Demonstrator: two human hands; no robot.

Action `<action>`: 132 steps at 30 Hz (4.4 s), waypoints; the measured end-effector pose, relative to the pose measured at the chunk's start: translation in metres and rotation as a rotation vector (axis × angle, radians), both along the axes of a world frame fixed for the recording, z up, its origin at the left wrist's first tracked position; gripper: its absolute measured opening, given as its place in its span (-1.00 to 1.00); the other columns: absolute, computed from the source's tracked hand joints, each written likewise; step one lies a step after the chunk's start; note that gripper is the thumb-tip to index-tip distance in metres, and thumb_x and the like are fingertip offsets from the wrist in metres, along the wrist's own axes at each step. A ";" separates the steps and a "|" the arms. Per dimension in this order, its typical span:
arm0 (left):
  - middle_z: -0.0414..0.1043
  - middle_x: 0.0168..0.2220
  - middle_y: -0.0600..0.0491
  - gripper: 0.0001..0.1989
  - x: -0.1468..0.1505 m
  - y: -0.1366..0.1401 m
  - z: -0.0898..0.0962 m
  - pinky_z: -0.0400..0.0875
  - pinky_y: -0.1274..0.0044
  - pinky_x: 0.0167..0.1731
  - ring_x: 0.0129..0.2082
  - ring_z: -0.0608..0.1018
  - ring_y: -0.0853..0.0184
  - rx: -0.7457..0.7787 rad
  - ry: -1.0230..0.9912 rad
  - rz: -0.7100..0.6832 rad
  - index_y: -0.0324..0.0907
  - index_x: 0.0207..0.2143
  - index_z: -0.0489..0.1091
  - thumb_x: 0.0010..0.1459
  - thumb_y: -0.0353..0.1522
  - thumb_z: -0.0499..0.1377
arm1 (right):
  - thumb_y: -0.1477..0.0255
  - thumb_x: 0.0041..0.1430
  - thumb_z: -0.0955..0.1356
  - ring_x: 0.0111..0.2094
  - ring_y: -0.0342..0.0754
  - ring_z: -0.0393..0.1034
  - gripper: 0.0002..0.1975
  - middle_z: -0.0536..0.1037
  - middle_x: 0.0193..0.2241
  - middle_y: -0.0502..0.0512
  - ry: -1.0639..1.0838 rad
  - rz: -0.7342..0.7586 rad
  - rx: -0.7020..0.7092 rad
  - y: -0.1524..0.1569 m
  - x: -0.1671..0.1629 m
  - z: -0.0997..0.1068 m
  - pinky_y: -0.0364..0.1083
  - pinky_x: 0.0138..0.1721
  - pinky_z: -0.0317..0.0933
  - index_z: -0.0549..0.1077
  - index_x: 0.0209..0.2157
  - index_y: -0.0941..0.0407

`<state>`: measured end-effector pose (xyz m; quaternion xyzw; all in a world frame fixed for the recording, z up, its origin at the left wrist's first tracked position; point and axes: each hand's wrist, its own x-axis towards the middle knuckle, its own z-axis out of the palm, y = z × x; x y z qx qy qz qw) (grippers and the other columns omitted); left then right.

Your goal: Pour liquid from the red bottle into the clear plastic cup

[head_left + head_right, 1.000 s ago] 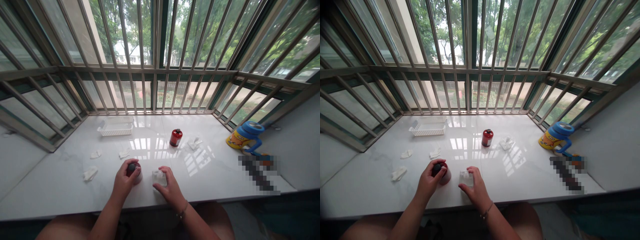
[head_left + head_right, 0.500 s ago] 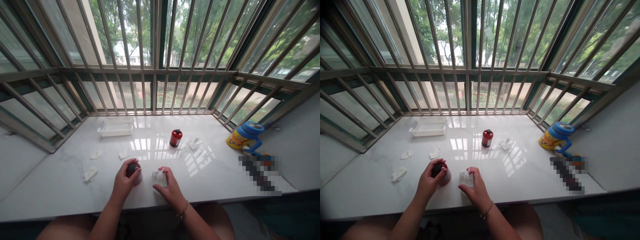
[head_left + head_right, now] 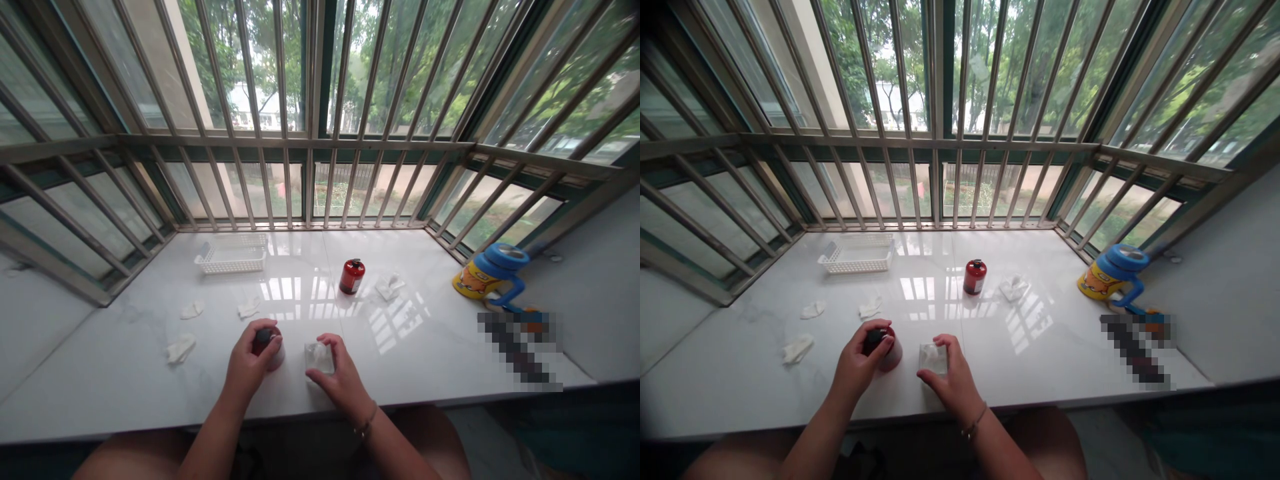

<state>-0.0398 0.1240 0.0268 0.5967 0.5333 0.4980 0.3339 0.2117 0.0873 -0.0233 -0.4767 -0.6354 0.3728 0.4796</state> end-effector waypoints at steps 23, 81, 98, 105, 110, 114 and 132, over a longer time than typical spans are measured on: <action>0.59 0.06 -0.06 -0.62 0.004 -0.001 0.000 0.42 0.15 0.24 0.14 0.59 0.07 0.031 -0.037 0.058 -0.03 -0.01 0.37 0.26 -0.09 0.35 | 0.19 0.26 0.52 0.23 0.17 0.37 -0.51 0.41 0.16 0.18 -0.065 0.038 0.043 0.000 0.000 -0.001 0.13 0.32 0.25 0.39 0.14 -0.02; 0.57 0.11 -0.10 -0.65 0.002 -0.004 -0.006 0.51 0.20 0.15 0.12 0.61 0.08 0.099 0.058 0.050 -0.03 0.03 0.37 0.37 -0.04 0.23 | 0.19 0.36 0.46 0.16 0.19 0.44 -0.71 0.50 0.11 0.24 -0.072 -0.099 0.162 -0.008 0.012 0.064 0.18 0.23 0.37 0.58 0.03 -0.01; 0.56 0.11 -0.05 -0.69 0.002 -0.005 -0.007 0.51 0.27 0.14 0.10 0.62 0.12 0.097 0.044 0.043 -0.01 0.02 0.37 0.38 -0.07 0.24 | 0.20 0.29 0.52 0.23 0.23 0.37 -0.74 0.47 0.16 0.20 -0.149 -0.141 0.119 -0.009 0.006 0.065 0.23 0.29 0.30 0.64 -0.01 -0.09; 0.54 0.13 -0.06 -0.68 0.000 -0.005 -0.012 0.48 0.23 0.18 0.12 0.60 0.11 0.078 0.041 0.032 -0.02 0.04 0.36 0.38 -0.07 0.23 | 0.17 0.29 0.51 0.29 0.26 0.30 -0.73 0.47 0.18 0.21 -0.186 -0.213 0.129 -0.010 0.006 0.065 0.28 0.36 0.20 0.64 -0.02 -0.06; 0.54 0.14 -0.04 -0.69 0.000 -0.004 -0.014 0.49 0.25 0.17 0.11 0.61 0.13 0.078 0.039 0.031 -0.01 0.04 0.36 0.39 -0.07 0.23 | 0.15 0.33 0.49 0.20 0.21 0.40 -0.70 0.48 0.10 0.21 -0.115 -0.230 0.100 -0.013 0.010 0.068 0.20 0.27 0.30 0.63 0.01 -0.05; 0.56 0.11 -0.03 -0.70 0.000 -0.004 -0.011 0.50 0.27 0.16 0.13 0.61 0.14 0.099 0.041 0.035 -0.01 0.03 0.35 0.38 -0.08 0.24 | 0.13 0.35 0.47 0.04 0.14 0.49 -0.68 0.54 -0.02 0.18 0.021 -0.250 0.079 -0.010 0.019 0.065 0.12 0.14 0.41 0.61 0.01 0.01; 0.57 0.09 -0.06 -0.66 0.001 -0.003 -0.009 0.50 0.22 0.17 0.11 0.61 0.11 0.094 0.046 0.041 -0.03 0.02 0.36 0.36 -0.05 0.24 | 0.01 0.22 0.40 -0.09 0.15 0.57 -0.55 0.66 -0.11 0.17 -0.367 -0.652 -0.152 0.042 0.125 0.014 0.06 -0.05 0.40 0.50 -0.05 0.05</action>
